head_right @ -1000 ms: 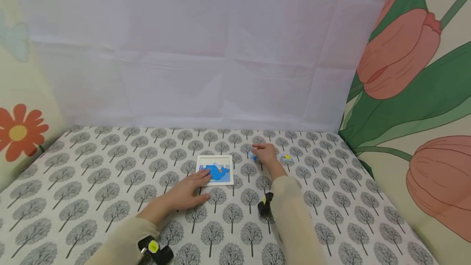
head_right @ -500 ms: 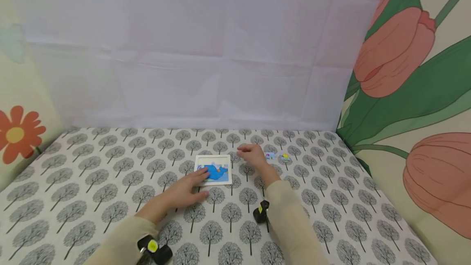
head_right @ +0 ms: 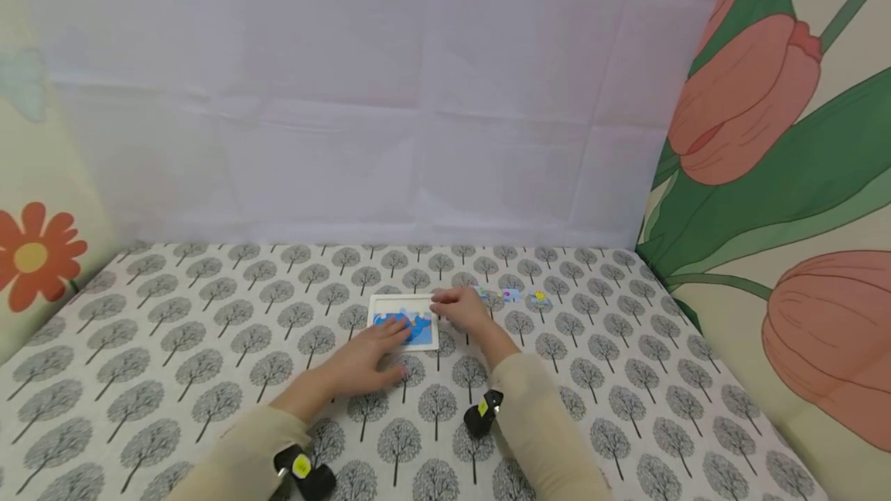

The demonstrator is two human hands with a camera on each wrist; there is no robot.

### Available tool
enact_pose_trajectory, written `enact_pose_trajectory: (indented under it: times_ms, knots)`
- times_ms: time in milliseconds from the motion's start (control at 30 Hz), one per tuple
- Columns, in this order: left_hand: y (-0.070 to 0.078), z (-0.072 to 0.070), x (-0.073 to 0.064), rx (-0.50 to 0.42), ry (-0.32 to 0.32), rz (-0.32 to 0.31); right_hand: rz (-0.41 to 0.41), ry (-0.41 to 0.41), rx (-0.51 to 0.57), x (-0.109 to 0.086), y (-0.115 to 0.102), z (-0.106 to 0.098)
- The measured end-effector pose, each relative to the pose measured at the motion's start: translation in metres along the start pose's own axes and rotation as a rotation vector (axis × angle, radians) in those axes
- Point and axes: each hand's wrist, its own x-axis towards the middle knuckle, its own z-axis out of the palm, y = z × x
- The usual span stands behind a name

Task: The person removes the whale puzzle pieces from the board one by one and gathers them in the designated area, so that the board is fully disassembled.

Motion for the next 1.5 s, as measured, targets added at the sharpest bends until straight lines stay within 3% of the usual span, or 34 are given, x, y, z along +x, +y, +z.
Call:
enact_pose_trajectory:
  times_ms: [200, 567, 967, 1267, 1500]
  knots:
    - [0.001, 0.005, 0.001, 0.024, -0.032, 0.011, -0.017, -0.033, -0.066, -0.003, 0.004, 0.005]
    - [0.002, 0.007, -0.002, 0.065, -0.026, 0.022, -0.144, -0.049, 0.014, -0.006, 0.011, 0.012]
    - [-0.001, 0.01, -0.003, 0.074, -0.018, 0.045, -0.227, -0.044, -0.135, -0.007, 0.012, 0.012]
    - [-0.003, 0.011, -0.003, 0.078, -0.022, 0.044, -0.241, -0.074, -0.161, -0.008, 0.009, 0.012]
    - [0.0, 0.008, -0.003, 0.061, -0.034, 0.036, -0.198, -0.069, -0.134, -0.006, 0.008, 0.014]
